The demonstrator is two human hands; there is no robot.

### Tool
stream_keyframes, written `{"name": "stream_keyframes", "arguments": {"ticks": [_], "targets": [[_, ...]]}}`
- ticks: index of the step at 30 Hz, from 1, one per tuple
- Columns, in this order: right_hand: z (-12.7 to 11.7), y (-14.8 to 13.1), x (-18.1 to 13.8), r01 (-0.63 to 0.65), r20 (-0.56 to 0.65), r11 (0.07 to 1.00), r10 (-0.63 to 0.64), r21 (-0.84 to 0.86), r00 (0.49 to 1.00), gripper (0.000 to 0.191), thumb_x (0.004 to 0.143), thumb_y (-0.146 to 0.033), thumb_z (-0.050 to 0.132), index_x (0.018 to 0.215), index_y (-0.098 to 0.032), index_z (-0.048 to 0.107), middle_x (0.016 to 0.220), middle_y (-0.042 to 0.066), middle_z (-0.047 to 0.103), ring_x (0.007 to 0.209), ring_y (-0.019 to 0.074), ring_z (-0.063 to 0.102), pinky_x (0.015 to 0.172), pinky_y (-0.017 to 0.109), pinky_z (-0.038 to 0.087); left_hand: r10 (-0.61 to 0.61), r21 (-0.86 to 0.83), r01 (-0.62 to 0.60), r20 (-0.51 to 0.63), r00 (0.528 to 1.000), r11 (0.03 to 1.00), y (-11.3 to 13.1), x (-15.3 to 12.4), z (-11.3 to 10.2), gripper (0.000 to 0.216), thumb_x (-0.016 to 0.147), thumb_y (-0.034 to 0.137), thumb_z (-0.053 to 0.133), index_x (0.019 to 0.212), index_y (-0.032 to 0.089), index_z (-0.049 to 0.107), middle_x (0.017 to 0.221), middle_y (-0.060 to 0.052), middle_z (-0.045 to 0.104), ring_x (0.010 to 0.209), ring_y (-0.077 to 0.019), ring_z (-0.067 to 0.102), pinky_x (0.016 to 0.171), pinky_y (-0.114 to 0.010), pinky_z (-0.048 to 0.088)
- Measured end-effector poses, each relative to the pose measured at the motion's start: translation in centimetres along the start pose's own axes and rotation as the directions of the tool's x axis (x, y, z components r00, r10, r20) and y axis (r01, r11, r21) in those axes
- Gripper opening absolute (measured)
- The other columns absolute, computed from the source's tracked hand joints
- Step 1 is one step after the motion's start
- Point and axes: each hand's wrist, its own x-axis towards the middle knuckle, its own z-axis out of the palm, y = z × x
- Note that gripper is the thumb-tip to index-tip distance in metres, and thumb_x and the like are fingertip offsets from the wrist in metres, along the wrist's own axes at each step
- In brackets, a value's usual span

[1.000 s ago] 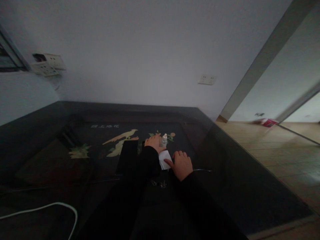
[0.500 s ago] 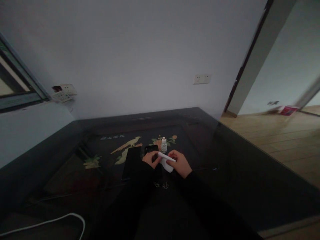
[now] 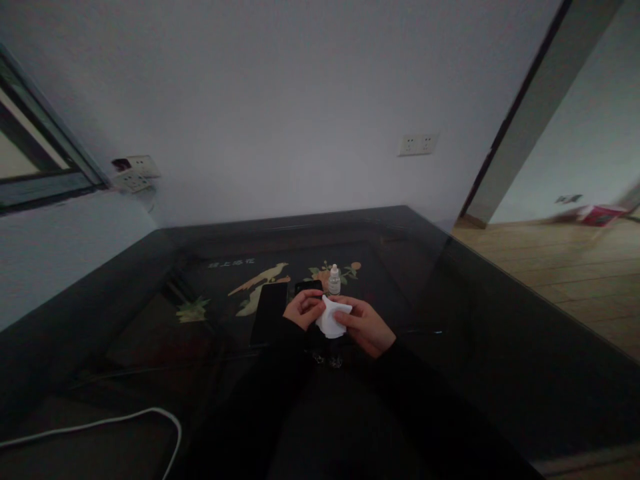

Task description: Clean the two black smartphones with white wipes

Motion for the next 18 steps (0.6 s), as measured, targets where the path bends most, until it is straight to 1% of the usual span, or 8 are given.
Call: {"name": "stream_keyframes", "arguments": {"ticks": [3, 6, 9, 11, 12, 14, 16, 18], "targets": [[0.1, 0.0, -0.1, 0.004, 0.008, 1.0, -0.004, -0.001, 1.0, 0.035, 0.05, -0.034, 0.079, 0.076, -0.016, 0.063, 0.084, 0.004, 0.066, 0.07, 0.0154, 0.061, 0.068, 0.029, 0.047, 0.064, 0.201, -0.052, -0.055, 0.996, 0.978, 0.6, 0.1, -0.4, 0.052, 0.063, 0.041, 0.064, 0.105, 0.017, 0.047, 0.083, -0.001, 0.054, 0.069, -0.0109, 0.05, 0.06, -0.022, 0.039], [-0.4, 0.1, 0.2, 0.036, -0.039, 0.999, -0.037, -0.016, 0.999, 0.031, 0.054, -0.036, 0.077, 0.07, -0.017, 0.06, 0.074, 0.002, 0.065, 0.064, 0.0144, 0.059, 0.065, 0.028, 0.046, 0.083, 0.412, -0.058, -0.042, 0.996, 0.909, 1.3, 0.3, -1.7, 0.042, 0.066, 0.037, 0.061, 0.102, 0.02, 0.051, 0.079, 0.001, 0.053, 0.068, -0.011, 0.049, 0.063, -0.023, 0.039], [-1.3, 0.4, 0.7, 0.079, -0.124, 0.996, -0.085, -0.046, 0.989, 0.03, 0.056, -0.038, 0.076, 0.068, -0.017, 0.058, 0.065, -0.001, 0.062, 0.059, 0.0129, 0.056, 0.061, 0.026, 0.045, 0.046, 0.623, 0.008, -0.071, 0.996, 0.782, 2.0, 0.5, -3.7, 0.022, 0.075, 0.032, 0.05, 0.094, 0.022, 0.057, 0.081, -0.001, 0.057, 0.074, -0.0145, 0.051, 0.074, -0.029, 0.04], [-1.7, 0.6, 1.1, 0.087, -0.167, 0.993, -0.099, -0.073, 0.981, 0.03, 0.055, -0.037, 0.077, 0.069, -0.017, 0.059, 0.062, -0.002, 0.061, 0.056, 0.0119, 0.054, 0.056, 0.024, 0.043, 0.026, 0.755, 0.1, -0.153, 0.988, 0.648, 2.1, 0.4, -4.7, 0.019, 0.073, 0.031, 0.05, 0.085, 0.02, 0.06, 0.093, -0.009, 0.055, 0.095, -0.0263, 0.048, 0.084, -0.043, 0.035], [-1.9, 0.8, 1.2, 0.086, -0.182, 0.993, -0.1, -0.086, 0.978, 0.031, 0.054, -0.036, 0.077, 0.07, -0.016, 0.059, 0.061, -0.002, 0.06, 0.055, 0.0114, 0.053, 0.054, 0.023, 0.042, 0.011, 0.799, 0.136, -0.176, 0.984, 0.585, 2.0, 0.4, -4.9, 0.019, 0.071, 0.034, 0.053, 0.078, 0.019, 0.061, 0.096, -0.011, 0.053, 0.102, -0.0321, 0.045, 0.086, -0.048, 0.032], [-2.0, 1.1, 1.3, 0.078, -0.199, 0.991, -0.098, -0.107, 0.975, 0.031, 0.053, -0.036, 0.077, 0.069, -0.016, 0.06, 0.059, -0.003, 0.059, 0.052, 0.0105, 0.051, 0.05, 0.021, 0.039, -0.019, 0.853, 0.185, -0.202, 0.979, 0.488, 1.6, 0.3, -4.8, 0.023, 0.067, 0.041, 0.057, 0.069, 0.018, 0.06, 0.098, -0.014, 0.051, 0.105, -0.0378, 0.042, 0.086, -0.053, 0.03], [-2.0, 1.3, 1.2, 0.072, -0.205, 0.99, -0.097, -0.123, 0.974, 0.03, 0.053, -0.035, 0.077, 0.067, -0.015, 0.06, 0.058, -0.003, 0.058, 0.051, 0.0098, 0.05, 0.048, 0.02, 0.037, -0.039, 0.875, 0.203, -0.207, 0.978, 0.439, 1.1, 0.3, -4.3, 0.022, 0.065, 0.04, 0.059, 0.067, 0.018, 0.059, 0.099, -0.015, 0.051, 0.104, -0.0378, 0.043, 0.085, -0.052, 0.031], [-1.8, 1.5, 1.1, 0.071, -0.207, 0.988, -0.098, -0.134, 0.973, 0.028, 0.053, -0.033, 0.077, 0.066, -0.015, 0.06, 0.057, -0.003, 0.058, 0.051, 0.0092, 0.049, 0.047, 0.019, 0.035, -0.051, 0.875, 0.214, -0.213, 0.976, 0.434, 0.6, 0.6, -3.8, 0.014, 0.065, 0.032, 0.058, 0.067, 0.018, 0.059, 0.1, -0.014, 0.051, 0.104, -0.0362, 0.044, 0.085, -0.05, 0.033]]}}
